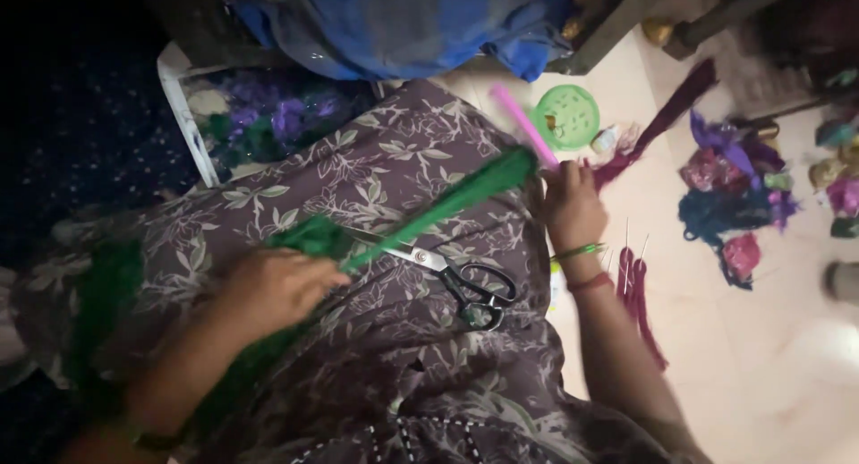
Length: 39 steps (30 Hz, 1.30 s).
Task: The person is preparing green and purple synthetic hair extensions, combing them, trimming them with scissors, and tying them.
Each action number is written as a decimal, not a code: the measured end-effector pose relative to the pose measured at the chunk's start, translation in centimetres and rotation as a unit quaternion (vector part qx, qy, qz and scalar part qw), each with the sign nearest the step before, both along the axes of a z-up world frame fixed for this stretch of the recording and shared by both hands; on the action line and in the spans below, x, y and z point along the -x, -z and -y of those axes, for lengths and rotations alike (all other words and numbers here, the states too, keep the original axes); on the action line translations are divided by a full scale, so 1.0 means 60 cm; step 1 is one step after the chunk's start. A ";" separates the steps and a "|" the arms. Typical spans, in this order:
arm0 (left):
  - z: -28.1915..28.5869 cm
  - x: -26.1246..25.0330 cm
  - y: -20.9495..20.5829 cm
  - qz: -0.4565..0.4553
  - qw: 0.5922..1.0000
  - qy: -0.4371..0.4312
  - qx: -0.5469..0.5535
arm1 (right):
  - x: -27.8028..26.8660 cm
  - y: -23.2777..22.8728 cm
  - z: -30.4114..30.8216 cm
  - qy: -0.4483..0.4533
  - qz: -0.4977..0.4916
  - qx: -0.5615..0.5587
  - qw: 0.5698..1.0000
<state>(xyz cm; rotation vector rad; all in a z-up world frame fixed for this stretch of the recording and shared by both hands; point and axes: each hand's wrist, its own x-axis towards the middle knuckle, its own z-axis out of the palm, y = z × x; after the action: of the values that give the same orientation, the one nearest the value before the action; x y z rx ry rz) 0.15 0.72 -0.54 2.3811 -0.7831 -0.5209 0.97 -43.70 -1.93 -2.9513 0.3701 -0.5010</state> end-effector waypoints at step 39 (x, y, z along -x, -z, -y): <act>-0.031 0.015 -0.016 0.103 0.994 -0.019 0.037 | 0.038 0.029 -0.015 -0.111 -0.042 -0.010 0.993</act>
<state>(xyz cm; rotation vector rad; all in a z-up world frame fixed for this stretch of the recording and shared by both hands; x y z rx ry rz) -0.76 2.56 0.39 2.4002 -0.8300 -0.2297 -1.29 -42.78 -3.66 -2.9507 0.0511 -0.3434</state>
